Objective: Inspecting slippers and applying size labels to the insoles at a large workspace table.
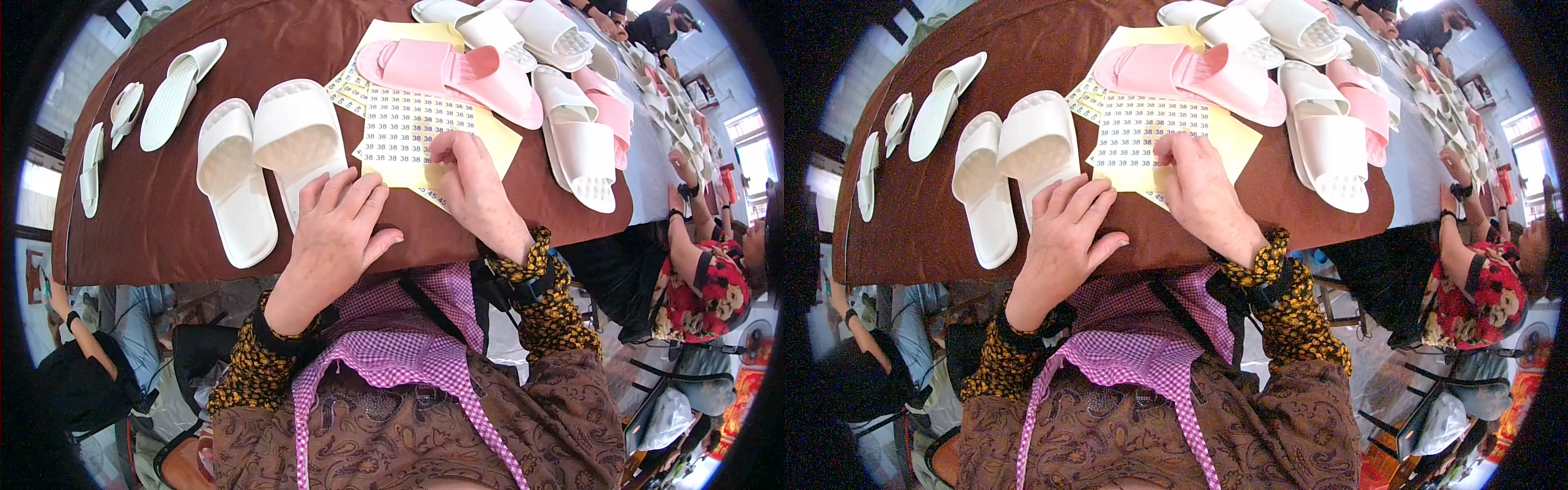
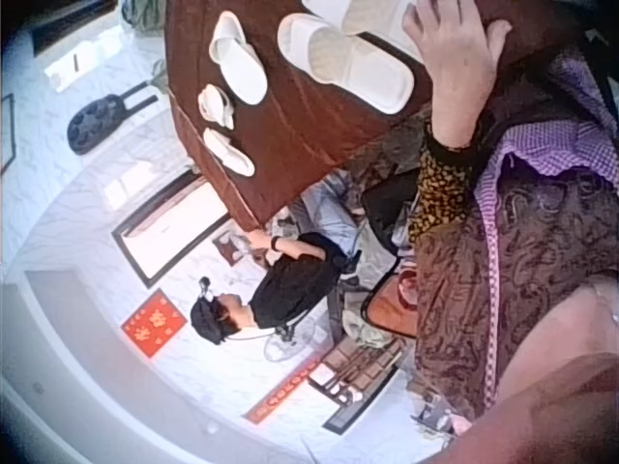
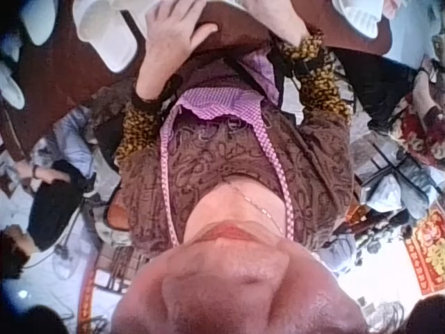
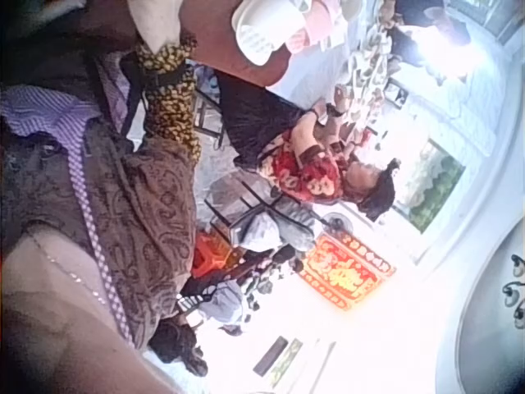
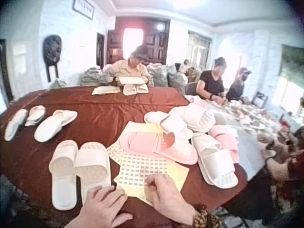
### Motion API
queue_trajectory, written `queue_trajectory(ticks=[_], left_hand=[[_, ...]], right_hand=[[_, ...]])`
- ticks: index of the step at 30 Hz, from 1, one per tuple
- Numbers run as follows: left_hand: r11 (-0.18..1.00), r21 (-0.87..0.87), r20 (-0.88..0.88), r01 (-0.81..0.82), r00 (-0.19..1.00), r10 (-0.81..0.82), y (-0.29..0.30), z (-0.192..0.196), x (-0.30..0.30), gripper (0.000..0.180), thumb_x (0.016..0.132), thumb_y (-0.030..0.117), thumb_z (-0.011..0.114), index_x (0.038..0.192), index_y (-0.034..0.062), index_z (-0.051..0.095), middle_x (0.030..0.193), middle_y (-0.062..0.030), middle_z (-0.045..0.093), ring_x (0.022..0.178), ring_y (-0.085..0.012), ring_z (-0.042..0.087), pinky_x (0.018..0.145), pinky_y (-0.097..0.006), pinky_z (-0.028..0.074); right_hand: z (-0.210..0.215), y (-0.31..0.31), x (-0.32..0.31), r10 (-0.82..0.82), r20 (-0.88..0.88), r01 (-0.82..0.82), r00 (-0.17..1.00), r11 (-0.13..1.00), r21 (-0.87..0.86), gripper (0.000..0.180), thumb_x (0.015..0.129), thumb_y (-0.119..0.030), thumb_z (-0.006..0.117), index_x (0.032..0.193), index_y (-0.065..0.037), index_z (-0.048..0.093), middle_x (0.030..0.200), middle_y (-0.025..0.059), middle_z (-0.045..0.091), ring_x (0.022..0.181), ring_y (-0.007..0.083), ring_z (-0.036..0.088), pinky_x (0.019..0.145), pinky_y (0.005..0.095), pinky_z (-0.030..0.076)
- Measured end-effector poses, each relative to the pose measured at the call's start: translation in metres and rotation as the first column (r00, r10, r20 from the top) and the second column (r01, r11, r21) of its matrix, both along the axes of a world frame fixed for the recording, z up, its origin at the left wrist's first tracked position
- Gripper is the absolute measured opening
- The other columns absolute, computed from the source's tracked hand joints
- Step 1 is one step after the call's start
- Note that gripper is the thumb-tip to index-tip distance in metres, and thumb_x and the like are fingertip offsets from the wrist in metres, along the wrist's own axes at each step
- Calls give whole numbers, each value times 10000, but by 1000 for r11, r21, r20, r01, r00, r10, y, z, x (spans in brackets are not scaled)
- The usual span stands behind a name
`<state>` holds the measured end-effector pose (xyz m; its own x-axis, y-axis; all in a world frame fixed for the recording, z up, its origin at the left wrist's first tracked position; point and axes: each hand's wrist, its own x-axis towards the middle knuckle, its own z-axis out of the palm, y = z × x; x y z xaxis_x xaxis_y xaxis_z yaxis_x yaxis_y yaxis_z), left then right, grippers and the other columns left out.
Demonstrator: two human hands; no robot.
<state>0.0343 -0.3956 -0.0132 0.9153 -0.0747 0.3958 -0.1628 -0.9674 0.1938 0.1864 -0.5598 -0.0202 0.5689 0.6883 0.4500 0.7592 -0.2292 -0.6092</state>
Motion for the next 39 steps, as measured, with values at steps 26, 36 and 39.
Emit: queue_trajectory(ticks=[26, 36, 39], left_hand=[[998, -48, 74, 27, 997, -24, 2, -3, -2, 511, 792, 333, 690, 1150, -18, 592, 1218, -101, 564, 1162, -305, 480, 998, -447, 330], [998, -57, 89, 37, 996, -32, 3, -5, -2, 504, 781, 329, 692, 1142, -6, 583, 1216, -92, 549, 1158, -301, 478, 1005, -441, 322], [997, -61, 85, 41, 996, -36, 4, -4, -3, 492, 780, 313, 696, 1142, -2, 583, 1218, -95, 547, 1159, -302, 478, 1004, -438, 325]], right_hand=[[0, 17, 9, 17, 213, 10, 977, 992, -124, 191, 795, 34, 524, 985, 15, 533, 885, 225, 602, 883, 406, 563, 802, 472, 454], [16, 7, 11, -31, -134, 21, 991, 997, -73, 166, 838, 23, 546, 1001, -4, 536, 829, 78, 544, 786, 163, 544, 750, 288, 466], [28, 9, 6, 28, -189, -33, 982, 999, -22, 132, 854, 28, 558, 976, -15, 530, 858, 37, 545, 811, 112, 538, 751, 257, 461]])
